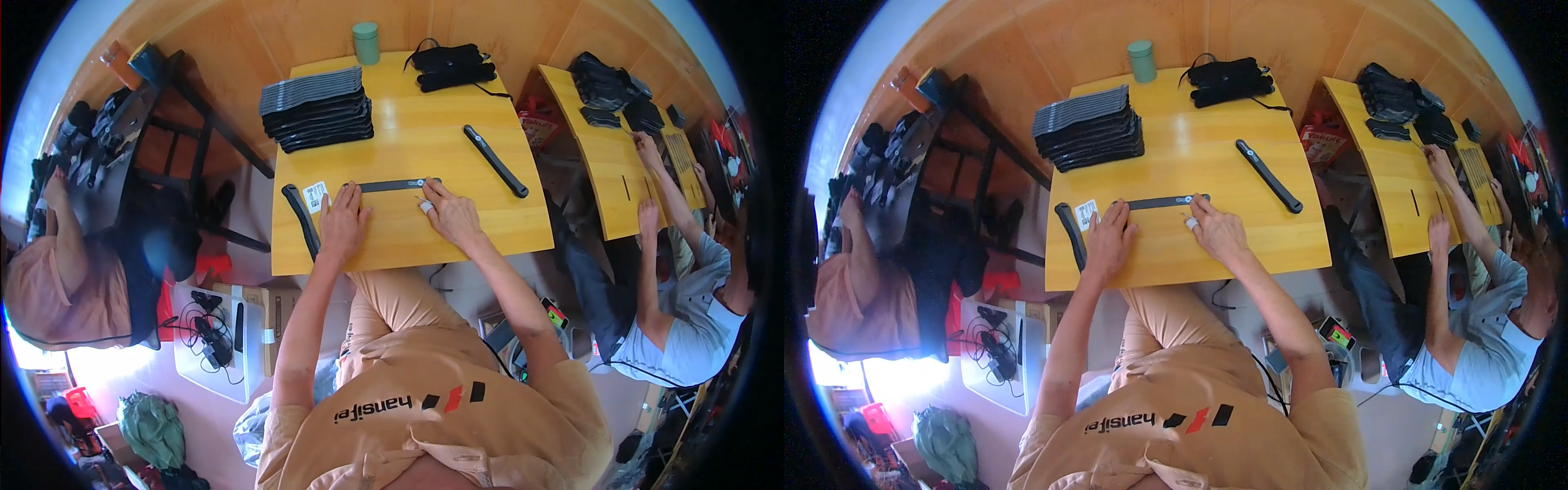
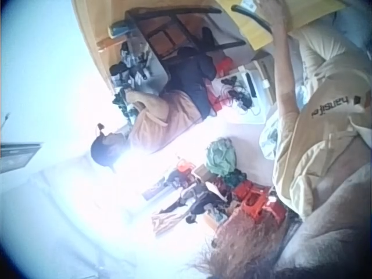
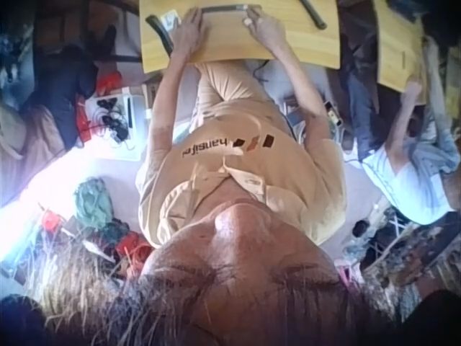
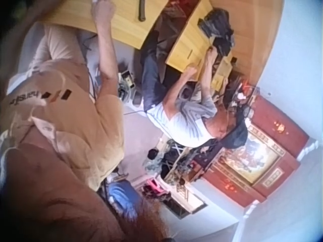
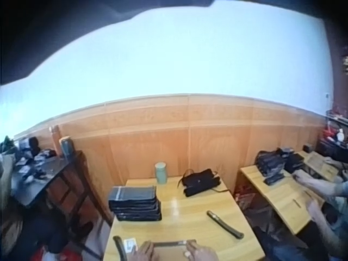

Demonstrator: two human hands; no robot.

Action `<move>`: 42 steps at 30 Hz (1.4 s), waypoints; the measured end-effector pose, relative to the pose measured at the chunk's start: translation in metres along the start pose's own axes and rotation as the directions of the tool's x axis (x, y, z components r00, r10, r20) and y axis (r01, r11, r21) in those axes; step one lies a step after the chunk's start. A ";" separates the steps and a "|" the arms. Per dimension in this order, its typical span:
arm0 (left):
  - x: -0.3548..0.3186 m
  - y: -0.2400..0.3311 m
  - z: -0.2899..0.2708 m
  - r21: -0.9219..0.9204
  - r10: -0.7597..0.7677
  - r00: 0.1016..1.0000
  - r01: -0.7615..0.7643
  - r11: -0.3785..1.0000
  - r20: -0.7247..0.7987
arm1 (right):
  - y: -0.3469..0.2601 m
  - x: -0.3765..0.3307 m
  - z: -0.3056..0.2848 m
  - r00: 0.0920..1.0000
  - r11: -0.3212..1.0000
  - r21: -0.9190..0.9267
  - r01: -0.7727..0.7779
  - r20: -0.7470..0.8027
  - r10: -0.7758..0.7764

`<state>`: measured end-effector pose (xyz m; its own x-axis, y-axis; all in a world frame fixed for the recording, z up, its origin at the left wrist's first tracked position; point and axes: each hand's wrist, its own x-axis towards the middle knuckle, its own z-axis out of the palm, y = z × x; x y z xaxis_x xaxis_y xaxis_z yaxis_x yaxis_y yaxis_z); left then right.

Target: The person is manually assembling black textile straps with plastic buckles and fasteners using a small tool.

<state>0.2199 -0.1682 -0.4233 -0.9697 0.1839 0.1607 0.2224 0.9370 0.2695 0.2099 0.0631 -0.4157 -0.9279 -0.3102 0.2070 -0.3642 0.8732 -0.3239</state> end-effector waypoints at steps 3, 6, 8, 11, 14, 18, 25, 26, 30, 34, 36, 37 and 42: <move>-0.001 -0.002 -0.001 -0.042 -0.010 1.000 0.009 0.999 -0.011 | 0.004 -0.001 0.002 1.000 1.000 0.030 -0.006 -0.016 0.006; -0.001 -0.004 0.000 -0.095 -0.028 0.999 0.026 0.995 -0.019 | 0.007 -0.003 0.003 0.997 0.997 0.073 0.016 -0.073 -0.011; 0.000 -0.007 0.002 -0.124 -0.059 0.998 0.057 0.991 -0.013 | 0.007 -0.002 0.002 0.995 0.995 0.088 0.038 -0.097 -0.030; -0.002 -0.009 -0.001 -0.218 -0.051 0.997 0.036 0.975 -0.062 | 0.005 -0.002 -0.006 0.998 0.989 0.145 0.023 -0.055 -0.016; -0.003 -0.008 -0.019 -0.209 -0.095 0.986 0.065 0.976 -0.135 | 0.004 -0.001 -0.018 0.999 0.931 0.360 -0.053 0.016 0.051; -0.027 -0.016 -0.053 -0.347 -0.340 0.875 0.218 0.912 -0.344 | 0.017 -0.019 -0.025 0.964 0.892 0.451 -0.044 -0.214 0.156; -0.062 -0.037 -0.039 -0.163 -0.601 0.795 0.584 0.795 -0.082 | -0.022 -0.035 -0.025 0.980 0.869 0.494 -0.011 -0.169 0.108; -0.064 -0.042 -0.032 -0.143 -0.599 0.792 0.583 0.800 -0.120 | -0.030 -0.037 -0.021 0.983 0.836 0.549 0.026 -0.168 0.080; -0.079 -0.064 -0.028 -0.644 -0.689 0.725 0.532 0.550 0.011 | -0.070 -0.044 -0.027 0.997 0.670 0.741 -0.046 -0.004 0.073; -0.085 -0.012 -0.065 -0.935 -0.722 0.686 0.305 0.181 0.084 | -0.108 -0.050 -0.016 0.998 0.579 0.815 -0.036 0.059 -0.021; -0.086 0.018 -0.079 -0.968 -0.702 0.697 0.248 0.045 0.146 | -0.135 -0.048 -0.026 0.984 0.451 0.882 -0.138 0.174 -0.039; -0.087 0.026 -0.079 -0.968 -0.714 0.686 0.247 0.043 0.144 | -0.143 -0.046 -0.028 0.982 0.449 0.883 -0.138 0.181 -0.053; -0.090 0.046 -0.078 -0.989 -0.652 0.743 0.123 -0.087 0.150 | -0.149 -0.047 -0.015 0.987 0.289 0.946 -0.144 0.159 -0.028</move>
<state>0.3252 -0.1651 -0.3514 -0.8807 -0.4301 -0.1984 -0.0383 -0.3528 0.9349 0.3093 -0.0465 -0.3631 -0.9183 -0.3903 0.0668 -0.0477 -0.0584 -0.9972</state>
